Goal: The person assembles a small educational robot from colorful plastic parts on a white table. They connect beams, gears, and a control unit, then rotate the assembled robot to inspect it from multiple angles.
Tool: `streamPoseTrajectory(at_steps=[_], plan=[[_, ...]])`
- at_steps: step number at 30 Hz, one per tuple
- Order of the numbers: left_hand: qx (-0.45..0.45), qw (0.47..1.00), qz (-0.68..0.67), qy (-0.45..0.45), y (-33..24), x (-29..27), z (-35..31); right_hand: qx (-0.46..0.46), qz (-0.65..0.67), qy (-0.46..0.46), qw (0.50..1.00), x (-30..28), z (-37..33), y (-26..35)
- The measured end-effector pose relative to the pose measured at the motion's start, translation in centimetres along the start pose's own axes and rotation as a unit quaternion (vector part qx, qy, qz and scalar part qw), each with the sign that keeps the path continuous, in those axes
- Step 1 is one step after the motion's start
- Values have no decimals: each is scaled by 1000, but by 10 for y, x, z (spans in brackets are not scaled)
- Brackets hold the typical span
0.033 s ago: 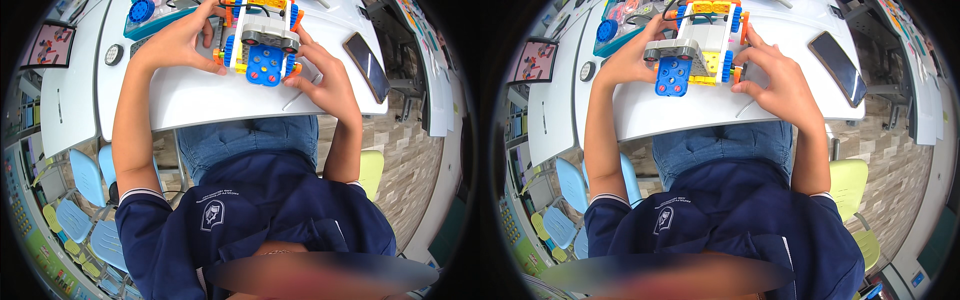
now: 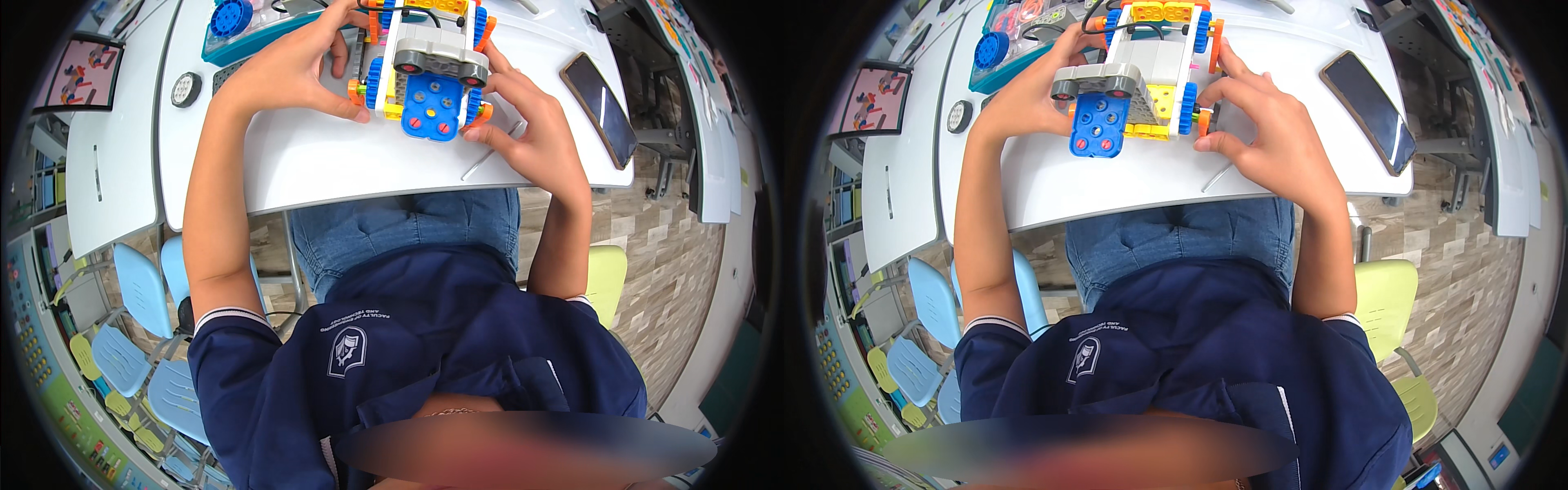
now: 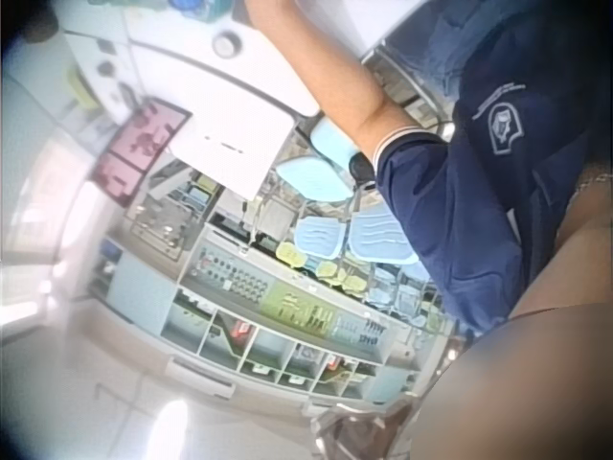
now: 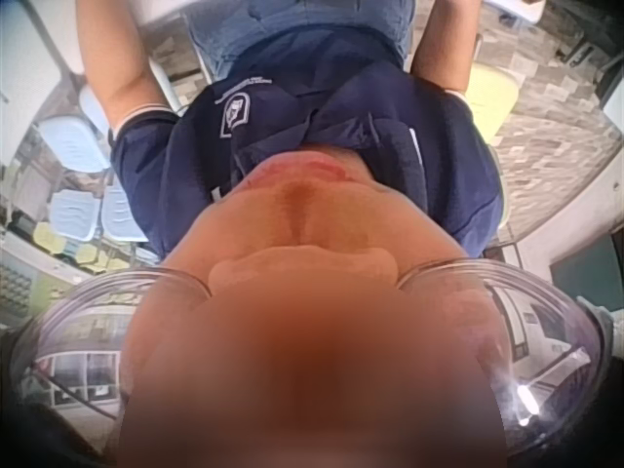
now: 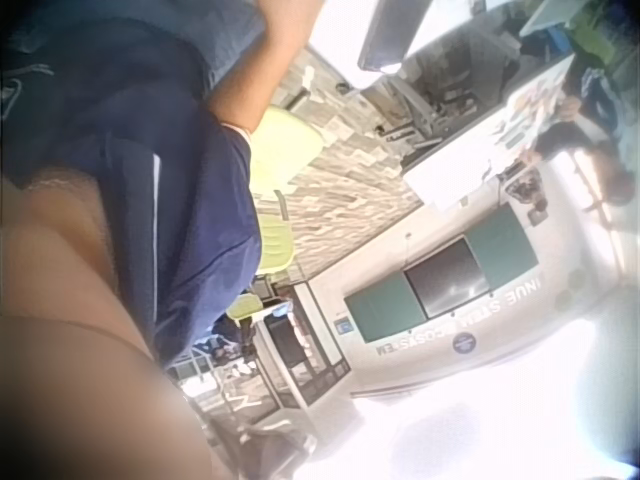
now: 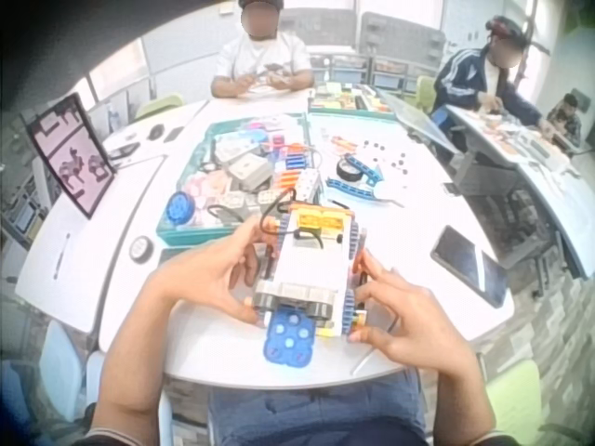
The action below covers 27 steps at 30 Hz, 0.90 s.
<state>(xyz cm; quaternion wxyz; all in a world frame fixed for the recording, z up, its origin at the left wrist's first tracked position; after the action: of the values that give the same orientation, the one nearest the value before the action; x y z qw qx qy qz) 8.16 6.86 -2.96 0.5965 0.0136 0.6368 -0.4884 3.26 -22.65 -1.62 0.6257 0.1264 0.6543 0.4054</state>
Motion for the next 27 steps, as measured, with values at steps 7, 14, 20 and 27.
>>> streamPoseTrajectory(at_steps=[7, 14, 20, 27], plan=[[9, 1000, 17, -11, 5, -1, 5, -11, -17, -15, 1000, 0, 7, -3], [5, 1000, 18, -7, 6, -2, 6, -28, -25, -24, 999, 2, 8, -6], [7, 1000, 16, -6, 8, -2, 5, -27, -21, -22, 999, 3, 7, -7], [9, 1000, 27, -13, 8, -1, 5, -30, -20, -25, 999, 3, 7, -7]])
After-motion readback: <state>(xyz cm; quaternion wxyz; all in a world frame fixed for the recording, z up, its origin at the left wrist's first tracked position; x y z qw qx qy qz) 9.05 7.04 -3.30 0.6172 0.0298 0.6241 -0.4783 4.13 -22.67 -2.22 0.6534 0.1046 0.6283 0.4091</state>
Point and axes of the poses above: each hand's wrist, its own z-axis towards the middle knuckle, its own x-axis out of the palm, y = z × x, the point moved 2 cm from there along z, towards the middle knuckle, and after that the axes turned 12 degrees about x, right-handed, at the moved point
